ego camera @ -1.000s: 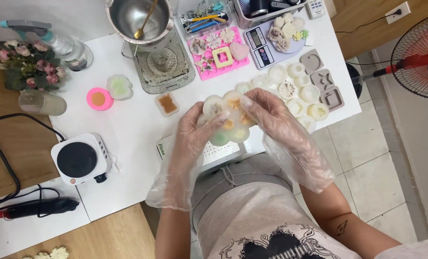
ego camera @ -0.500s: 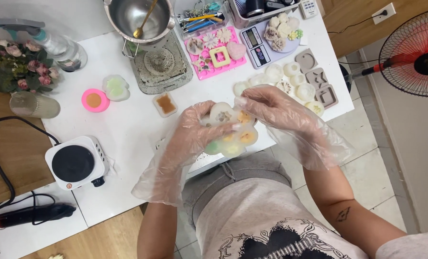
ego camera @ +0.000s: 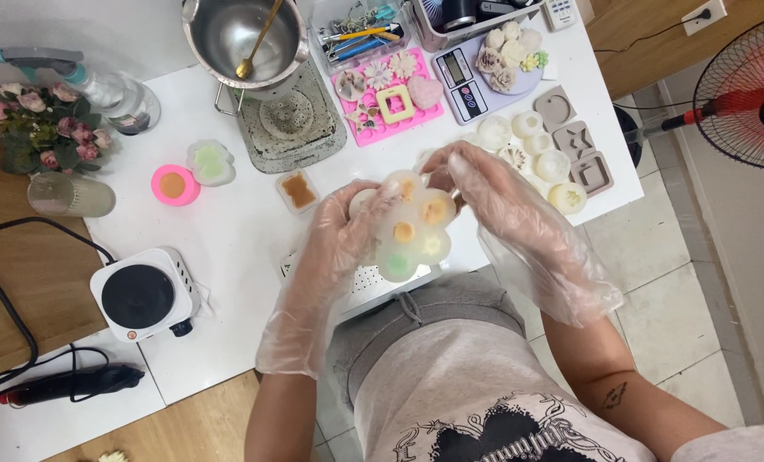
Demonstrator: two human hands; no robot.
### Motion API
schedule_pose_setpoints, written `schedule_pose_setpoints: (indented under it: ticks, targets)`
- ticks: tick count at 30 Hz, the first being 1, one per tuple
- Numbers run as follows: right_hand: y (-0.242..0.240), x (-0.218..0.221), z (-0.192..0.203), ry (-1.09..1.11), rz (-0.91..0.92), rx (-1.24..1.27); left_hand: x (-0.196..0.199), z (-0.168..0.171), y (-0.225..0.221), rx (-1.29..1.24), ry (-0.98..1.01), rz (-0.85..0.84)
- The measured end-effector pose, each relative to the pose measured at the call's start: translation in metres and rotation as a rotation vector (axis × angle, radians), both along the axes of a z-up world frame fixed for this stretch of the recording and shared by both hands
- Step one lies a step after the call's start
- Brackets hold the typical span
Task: Removing small wax shapes and melts from a floral-shaped silicone mold.
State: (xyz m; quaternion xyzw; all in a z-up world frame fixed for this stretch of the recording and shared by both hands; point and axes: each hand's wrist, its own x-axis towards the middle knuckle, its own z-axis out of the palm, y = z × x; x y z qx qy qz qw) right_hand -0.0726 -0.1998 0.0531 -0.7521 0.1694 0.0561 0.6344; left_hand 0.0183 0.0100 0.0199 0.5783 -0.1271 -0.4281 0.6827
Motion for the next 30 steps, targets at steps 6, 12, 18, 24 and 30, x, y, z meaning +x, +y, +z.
schedule_pose_setpoints:
  ticks: [6, 12, 18, 24, 30]
  targets:
    - [0.040, -0.015, -0.022, -0.564, -0.097, -0.824, -0.021, 0.010, -0.021, 0.035, 0.074, 0.313]
    - [0.039, -0.027, -0.015, -0.582, 0.032, -0.980, -0.032, 0.022, -0.029, 0.204, -0.173, 0.391]
    - [0.040, -0.024, -0.006, -0.552, -0.051, -0.871, -0.042, 0.003, -0.031, 0.028, -0.291, 0.537]
    - [0.038, -0.018, 0.005, -0.513, -0.065, -0.731, -0.038, 0.032, -0.028, 0.044, -0.184, 0.499]
    - [0.035, -0.016, 0.008, -0.410, -0.098, -0.516, -0.039, 0.036, -0.026, 0.106, -0.323, 0.434]
